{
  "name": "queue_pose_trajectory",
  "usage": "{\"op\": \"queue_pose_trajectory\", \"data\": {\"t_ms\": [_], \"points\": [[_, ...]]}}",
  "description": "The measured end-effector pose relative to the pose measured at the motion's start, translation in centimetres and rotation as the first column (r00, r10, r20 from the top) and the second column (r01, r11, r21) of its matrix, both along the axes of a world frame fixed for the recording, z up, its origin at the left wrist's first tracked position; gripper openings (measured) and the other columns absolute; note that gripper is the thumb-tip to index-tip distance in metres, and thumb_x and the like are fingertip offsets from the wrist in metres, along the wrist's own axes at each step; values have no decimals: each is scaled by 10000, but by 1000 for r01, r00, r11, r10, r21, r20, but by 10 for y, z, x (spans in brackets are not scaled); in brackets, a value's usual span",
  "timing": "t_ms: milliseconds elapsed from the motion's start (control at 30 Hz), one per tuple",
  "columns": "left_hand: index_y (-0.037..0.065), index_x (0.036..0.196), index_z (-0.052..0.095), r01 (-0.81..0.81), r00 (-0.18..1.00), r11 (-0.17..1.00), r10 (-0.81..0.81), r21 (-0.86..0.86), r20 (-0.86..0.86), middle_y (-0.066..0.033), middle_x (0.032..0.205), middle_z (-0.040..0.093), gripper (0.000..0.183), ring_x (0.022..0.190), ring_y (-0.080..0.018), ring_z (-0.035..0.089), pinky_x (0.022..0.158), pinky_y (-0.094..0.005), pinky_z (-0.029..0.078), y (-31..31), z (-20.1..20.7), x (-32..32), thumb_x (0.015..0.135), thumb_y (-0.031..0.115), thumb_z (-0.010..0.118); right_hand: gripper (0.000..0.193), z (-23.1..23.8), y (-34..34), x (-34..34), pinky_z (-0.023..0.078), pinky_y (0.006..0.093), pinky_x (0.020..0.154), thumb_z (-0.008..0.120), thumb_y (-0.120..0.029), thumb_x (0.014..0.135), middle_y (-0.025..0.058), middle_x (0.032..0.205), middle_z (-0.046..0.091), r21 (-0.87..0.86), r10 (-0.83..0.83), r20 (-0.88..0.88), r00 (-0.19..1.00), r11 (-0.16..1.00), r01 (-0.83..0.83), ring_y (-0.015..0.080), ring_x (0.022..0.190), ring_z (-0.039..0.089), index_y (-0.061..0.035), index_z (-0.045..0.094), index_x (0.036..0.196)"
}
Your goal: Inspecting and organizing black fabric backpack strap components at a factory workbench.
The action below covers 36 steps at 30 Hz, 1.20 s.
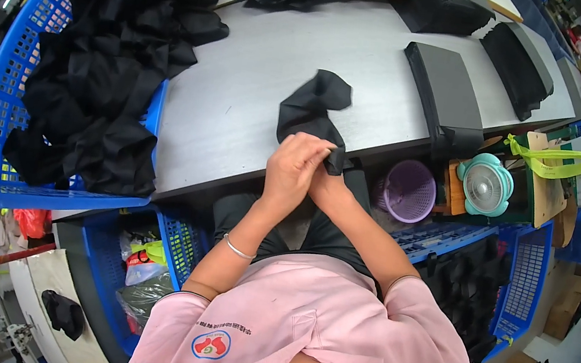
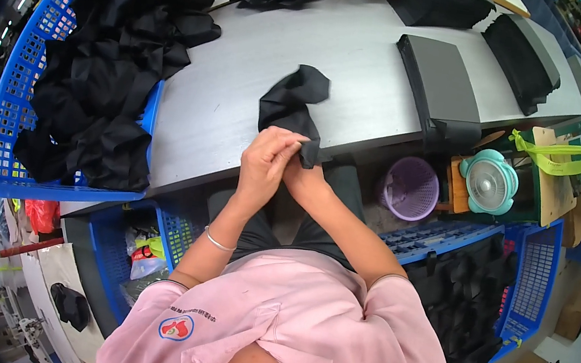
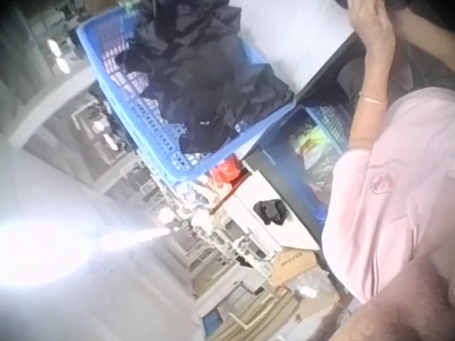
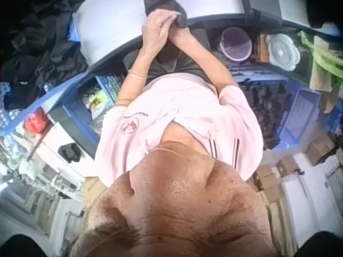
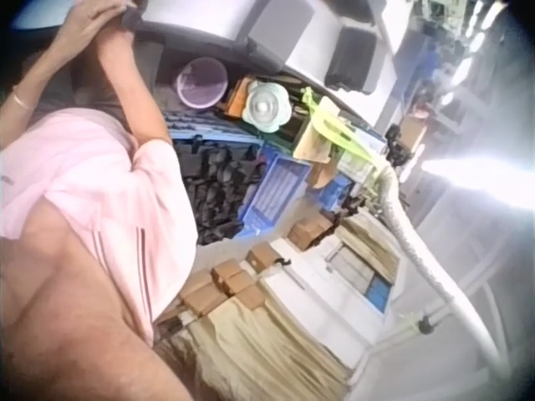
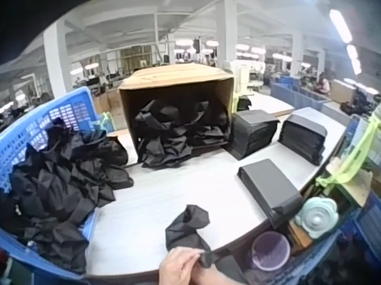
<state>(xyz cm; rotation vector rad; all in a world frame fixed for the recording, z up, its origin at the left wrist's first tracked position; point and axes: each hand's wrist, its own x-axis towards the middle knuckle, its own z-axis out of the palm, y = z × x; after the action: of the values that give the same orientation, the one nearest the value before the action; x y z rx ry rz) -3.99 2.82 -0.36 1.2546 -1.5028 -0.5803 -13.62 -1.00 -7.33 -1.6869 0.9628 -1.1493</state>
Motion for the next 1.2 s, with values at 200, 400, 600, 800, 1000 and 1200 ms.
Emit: {"op": "queue_pose_trajectory", "data": {"t_ms": [200,400,600,800,1000,1200], "points": [[69,994,731,80,984,995,-68,-63,166,-85,842,650,122,715,-244,637,625,-331,499,20,1,-3,887,62,674,52,-13,-18,10,533,349,721,593,-26,909,121,967,668,140,162,163,973,973,-186,247,801,651,-11,623,949],[53,1012,727,116,978,993,-113,-5,177,-96,867,680,159,727,-248,657,634,-325,516,8,11,15,854,48,702,85,-27,0,18,532,329,748,601,-29,912,91,992,663,158,192,204,960,961,-226,208,843,639,-9,626,991],[89,1244,649,-125,968,987,143,-99,204,-87,1207,619,534,1073,-297,569,928,-410,446,31,5,5,741,165,810,121,-43,6,12,531,309,774,609,-31,915,62,1017,657,138,105,299,948,979,-152,169,884,628,-8,628,1033],[41,1035,717,-172,985,984,172,42,8,-82,946,676,213,861,-211,633,787,-301,507,42,-13,10,825,15,731,274,-37,6,-6,488,279,892,602,-90,946,34,1110,606,396,-22,395,919,906,-148,136,1000,569,-12,595,1209],[37,955,708,548,828,749,-421,373,-370,-4,787,612,165,704,-63,541,633,-230,439,64,-6,-13,825,103,786,311,-3,-9,-32,473,283,925,587,-121,960,46,1149,600,390,-82,277,957,920,-34,139,1038,561,-14,577,1252],[44,964,698,573,820,679,-487,459,-301,-13,828,609,97,725,-93,551,663,-247,447,75,-9,-15,897,113,711,349,18,7,-58,457,286,958,572,-152,974,58,1188,594,330,-230,245,942,933,142,142,1077,554,-15,560,1295]]}}
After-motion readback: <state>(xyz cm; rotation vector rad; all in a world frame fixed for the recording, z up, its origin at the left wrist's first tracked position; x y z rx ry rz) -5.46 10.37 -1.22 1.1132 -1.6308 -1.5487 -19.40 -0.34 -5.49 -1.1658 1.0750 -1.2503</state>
